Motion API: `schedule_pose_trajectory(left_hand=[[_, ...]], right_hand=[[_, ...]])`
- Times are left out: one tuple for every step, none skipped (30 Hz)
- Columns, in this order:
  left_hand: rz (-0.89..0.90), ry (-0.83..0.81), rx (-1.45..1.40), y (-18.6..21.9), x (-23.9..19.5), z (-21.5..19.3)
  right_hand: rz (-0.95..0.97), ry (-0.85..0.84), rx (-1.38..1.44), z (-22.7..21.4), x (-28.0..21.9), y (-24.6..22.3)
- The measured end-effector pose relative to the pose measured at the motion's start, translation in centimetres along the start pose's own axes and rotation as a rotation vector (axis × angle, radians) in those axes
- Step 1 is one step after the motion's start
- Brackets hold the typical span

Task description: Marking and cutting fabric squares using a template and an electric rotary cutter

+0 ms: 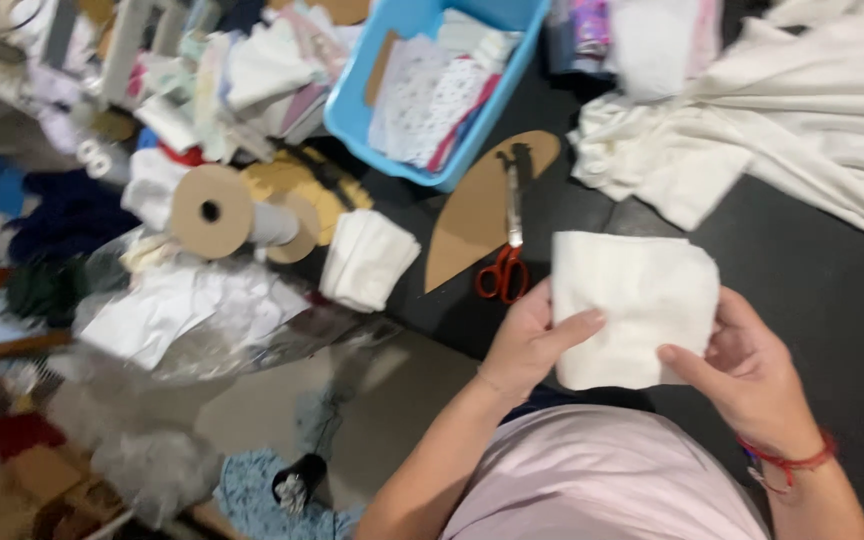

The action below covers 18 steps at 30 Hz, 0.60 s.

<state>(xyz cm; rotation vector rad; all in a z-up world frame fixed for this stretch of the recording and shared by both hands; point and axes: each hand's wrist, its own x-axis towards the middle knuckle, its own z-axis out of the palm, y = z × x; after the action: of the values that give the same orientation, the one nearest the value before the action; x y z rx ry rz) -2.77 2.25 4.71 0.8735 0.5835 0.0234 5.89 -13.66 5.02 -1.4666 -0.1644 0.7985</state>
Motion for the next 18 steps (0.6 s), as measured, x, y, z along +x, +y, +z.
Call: schedule_pose_trajectory(left_hand=[[0.023, 0.038, 0.024, -0.5, 0.2, -0.4], [0.036, 0.067, 0.024, -1.3, 0.4, -1.0], [0.052, 0.053, 0.101, -2.1, 0.6, -1.7], [0.066, 0.04, 0.179, -2.9, 0.9, -2.4], [0.074, 0.061, 0.181, -2.5, 0.7, -2.9], [0.042, 0.032, 0.333, -2.1, 0.5, -3.4], [0.005, -0.004, 0.483, -1.8, 0.4, -3.8], [0.008, 0.011, 0.483, -0.2, -0.3, -3.9], [-0.044, -0.03, 0.676, 1.3, -0.9, -3.9], [-0.098, -0.073, 0.869, 2.9, -1.5, -3.9], [-0.097, -0.061, 0.867, 2.8, -1.5, -4.5], [-0.085, -0.048, 0.909, 2.7, -1.5, -5.2], [-0.072, -0.034, 0.952, 2.7, -1.5, -5.9], [-0.07, -0.022, 0.951, 3.0, -1.7, -7.0], [-0.028, 0.016, 0.981, 3.3, -1.8, -8.1], [0.013, 0.054, 1.011, 3.5, -1.9, -9.2], [0.012, 0.056, 1.009, 3.8, -1.7, -10.8], [0.034, 0.1, 1.103, 4.0, -1.6, -12.4]], right_hand=[[0.052, 0.028, 0.001, 0.6, 0.3, -0.2], [0.056, -0.004, 0.005, 1.1, 0.5, -0.4], [0.082, 0.027, -0.051, 1.6, 0.7, -0.7], [0.108, 0.057, -0.108, 2.1, 1.0, -1.0], [0.109, 0.034, -0.105, 2.0, 1.2, -0.5], [0.141, 0.031, -0.16, 1.8, 1.5, -0.1], [0.173, 0.034, -0.217, 1.5, 1.6, 0.3], [0.174, 0.018, -0.216, 1.8, 1.6, 0.3], [0.174, 0.009, -0.255, 2.1, 1.6, 0.2], [0.173, -0.001, -0.293, 2.4, 1.6, 0.0], [0.173, -0.012, -0.295, 2.2, 1.8, 0.9], [0.159, -0.055, -0.254, 1.9, 2.0, 1.7], [0.144, -0.099, -0.213, 1.7, 2.3, 2.6], [0.142, -0.11, -0.214, 2.8, 2.3, 1.5], [0.199, -0.096, -0.287, 3.9, 2.3, 0.4], [0.255, -0.081, -0.36, 4.9, 2.2, -0.6], [0.256, -0.083, -0.362, 4.9, 2.3, -0.3], [0.252, -0.093, -0.34, 5.0, 2.4, 0.1]])
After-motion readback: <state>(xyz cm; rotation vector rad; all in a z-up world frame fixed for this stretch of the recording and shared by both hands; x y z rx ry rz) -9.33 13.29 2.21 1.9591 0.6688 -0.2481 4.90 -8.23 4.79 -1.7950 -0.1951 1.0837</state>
